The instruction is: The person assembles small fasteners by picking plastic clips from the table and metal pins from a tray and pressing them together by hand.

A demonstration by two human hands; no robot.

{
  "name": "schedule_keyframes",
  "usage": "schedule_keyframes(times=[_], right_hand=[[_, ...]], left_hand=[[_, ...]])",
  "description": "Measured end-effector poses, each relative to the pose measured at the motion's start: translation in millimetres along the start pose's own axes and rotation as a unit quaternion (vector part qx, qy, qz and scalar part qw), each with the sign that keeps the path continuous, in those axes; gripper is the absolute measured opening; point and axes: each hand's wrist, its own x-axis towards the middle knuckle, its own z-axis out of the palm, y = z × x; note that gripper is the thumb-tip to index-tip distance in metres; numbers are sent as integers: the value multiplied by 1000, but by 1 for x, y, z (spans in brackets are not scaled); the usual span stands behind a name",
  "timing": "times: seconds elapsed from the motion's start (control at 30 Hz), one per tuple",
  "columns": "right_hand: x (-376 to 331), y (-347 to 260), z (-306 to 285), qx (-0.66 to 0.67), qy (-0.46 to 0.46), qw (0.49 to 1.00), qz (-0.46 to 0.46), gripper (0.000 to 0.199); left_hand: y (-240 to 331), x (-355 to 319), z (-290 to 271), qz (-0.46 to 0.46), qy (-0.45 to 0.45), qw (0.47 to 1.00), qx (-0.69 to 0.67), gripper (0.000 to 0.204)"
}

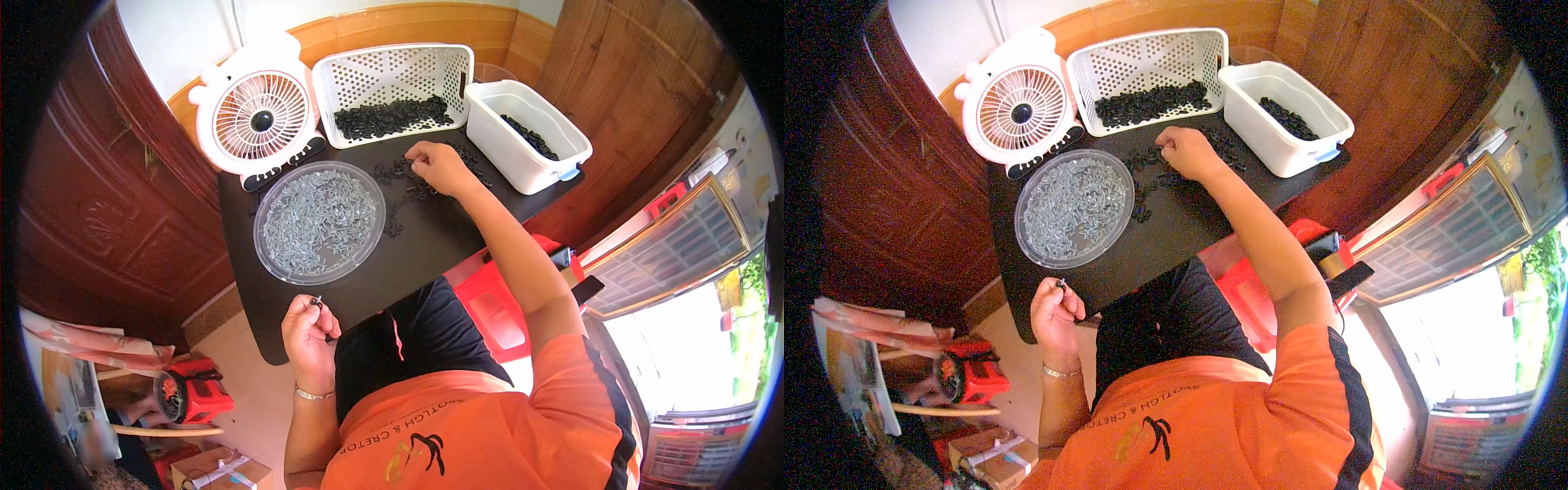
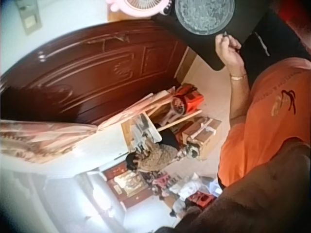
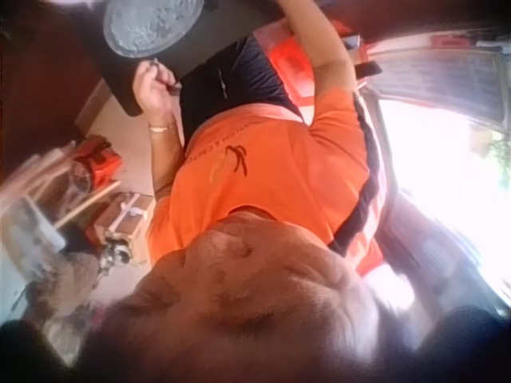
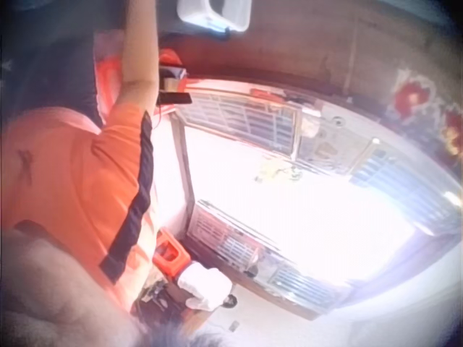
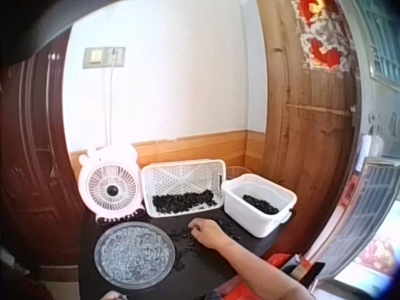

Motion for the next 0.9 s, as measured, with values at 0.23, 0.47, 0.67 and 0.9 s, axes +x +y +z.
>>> schedule_keyframes(times=[0.23, 0.47, 0.67, 0.9], right_hand=[[-16, -13, -9, 406, -95, 903, 102, 23], [-49, -71, -1, 603, -175, 775, 75, 23], [-68, -106, 14, 693, -244, 674, 77, 24], [-79, -133, 22, 685, -272, 674, 52, 23]], left_hand=[[1, 2, 9, -1, -22, 1000, 21, 13], [6, 6, 27, 30, -38, 998, 29, 15], [14, 7, 39, 66, -53, 996, 33, 16], [16, 2, 37, 70, -38, 996, 40, 15]])
